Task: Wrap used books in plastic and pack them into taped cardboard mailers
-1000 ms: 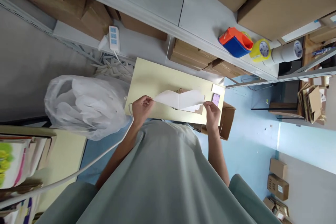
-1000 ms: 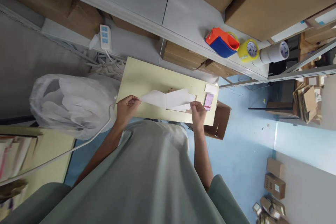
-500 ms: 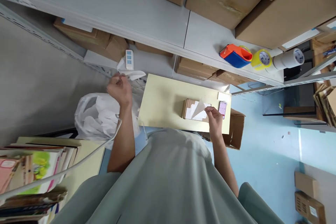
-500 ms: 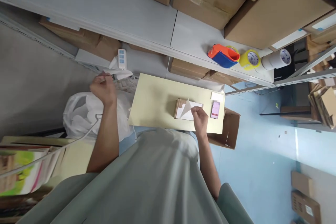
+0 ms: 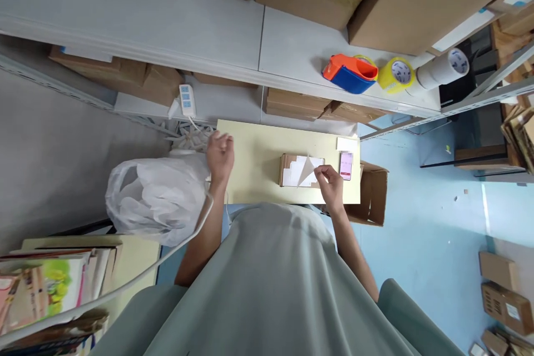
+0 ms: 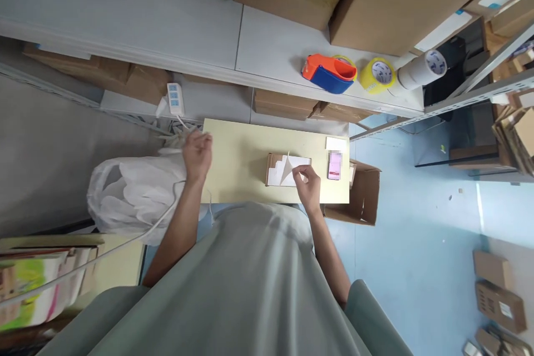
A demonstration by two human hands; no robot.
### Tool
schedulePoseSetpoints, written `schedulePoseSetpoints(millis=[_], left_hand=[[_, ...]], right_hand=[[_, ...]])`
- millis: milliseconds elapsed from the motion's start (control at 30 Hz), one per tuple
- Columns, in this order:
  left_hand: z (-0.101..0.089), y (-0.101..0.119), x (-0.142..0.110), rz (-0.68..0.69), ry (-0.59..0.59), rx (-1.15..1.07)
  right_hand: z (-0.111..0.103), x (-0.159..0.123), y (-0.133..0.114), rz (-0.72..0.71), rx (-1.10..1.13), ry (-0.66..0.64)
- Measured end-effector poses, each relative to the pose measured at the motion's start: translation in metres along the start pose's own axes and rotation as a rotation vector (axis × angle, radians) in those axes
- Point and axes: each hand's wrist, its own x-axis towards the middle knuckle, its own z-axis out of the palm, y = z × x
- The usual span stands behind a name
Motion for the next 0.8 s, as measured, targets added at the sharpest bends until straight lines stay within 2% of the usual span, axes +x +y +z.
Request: schedulePoseSetpoints(millis=[33,133,200,267,400,600,700,800], left_hand=[[0.018,0.01,-0.019,-0.039,-0.015,-0.03],[0.067,0.043,-0.08,-0.019,-0.244,-0.114],[0.09,0.062,-0.113,-0.047,-0.321,-0.142],[0.106,0.075,-0.134,-0.122,-0.359,-0.168],[0.126,0.078,-0.151,-0.272,-0.375,-0.261],[0.153,0.066,-0.167,-0.31,-0.28,-0.366],[0.162,0.058,-0.173,-0.363,-0.222,-0.373],[0.164,0.049,-0.174,-0.438,-0.167,-0.423]], right_hand=[[-0.002,0.001,0.003,-0.035,-0.023,-0.002],[-0.009,0.004,0.014,-0.165,-0.117,-0.032],[-0.013,0.006,0.022,-0.246,-0.183,-0.058],[-0.017,0.006,0.03,-0.309,-0.229,-0.09],[-0.023,0.005,0.049,-0.37,-0.246,-0.172],[-0.032,0.002,0.076,-0.356,-0.212,-0.32],[-0.039,0.002,0.088,-0.326,-0.206,-0.385],[-0.053,0.009,0.103,-0.258,-0.204,-0.361]])
